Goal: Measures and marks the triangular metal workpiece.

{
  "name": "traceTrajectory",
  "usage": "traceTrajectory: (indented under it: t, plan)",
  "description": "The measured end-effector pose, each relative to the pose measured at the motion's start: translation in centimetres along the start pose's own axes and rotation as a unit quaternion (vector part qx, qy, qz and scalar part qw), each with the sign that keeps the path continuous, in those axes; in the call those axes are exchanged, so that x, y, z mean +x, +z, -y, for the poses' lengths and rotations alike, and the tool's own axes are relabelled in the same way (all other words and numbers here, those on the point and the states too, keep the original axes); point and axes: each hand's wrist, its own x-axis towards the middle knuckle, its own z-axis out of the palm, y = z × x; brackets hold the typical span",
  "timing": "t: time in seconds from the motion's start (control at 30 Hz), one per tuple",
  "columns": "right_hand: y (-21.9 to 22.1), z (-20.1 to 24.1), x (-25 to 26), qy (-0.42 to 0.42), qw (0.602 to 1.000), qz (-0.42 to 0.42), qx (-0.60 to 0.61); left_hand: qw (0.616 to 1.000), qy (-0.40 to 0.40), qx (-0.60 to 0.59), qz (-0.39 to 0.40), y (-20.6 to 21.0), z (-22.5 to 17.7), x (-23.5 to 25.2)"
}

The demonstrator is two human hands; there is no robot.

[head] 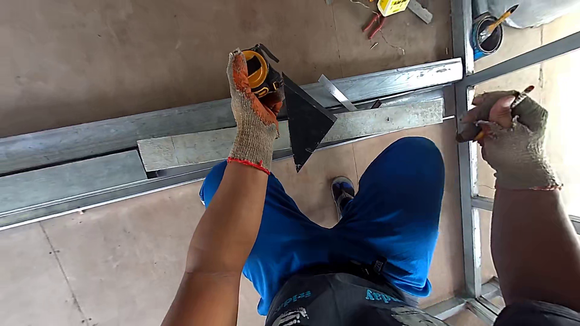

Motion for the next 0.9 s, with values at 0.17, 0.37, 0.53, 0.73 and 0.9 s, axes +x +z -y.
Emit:
traceTrajectory:
  t: [0.17,0.37,0.53,0.73,0.9]
  plan:
    - [3.5,1.8,5.6,-0.099,0.993,0.057,-0.008,0.998,0.053,-0.007,-0.020,-0.4,-1.0,-1.2]
    - [6.8,2.1,10.5,-0.138,0.985,0.094,-0.042,0.990,0.134,0.001,-0.031,-1.3,-1.5,-3.2]
    - [9.8,1.1,12.7,-0.128,0.980,0.105,0.111,0.988,0.135,0.011,-0.070,-1.4,-1.9,-4.9]
    - [11.5,-0.7,15.1,-0.050,0.967,0.144,0.204,0.980,0.174,0.041,-0.089,-0.1,-3.6,-7.3]
    - [14.8,-5.7,16.4,0.040,0.961,0.236,0.138,0.940,0.220,0.254,-0.057,0.8,-6.7,-7.7]
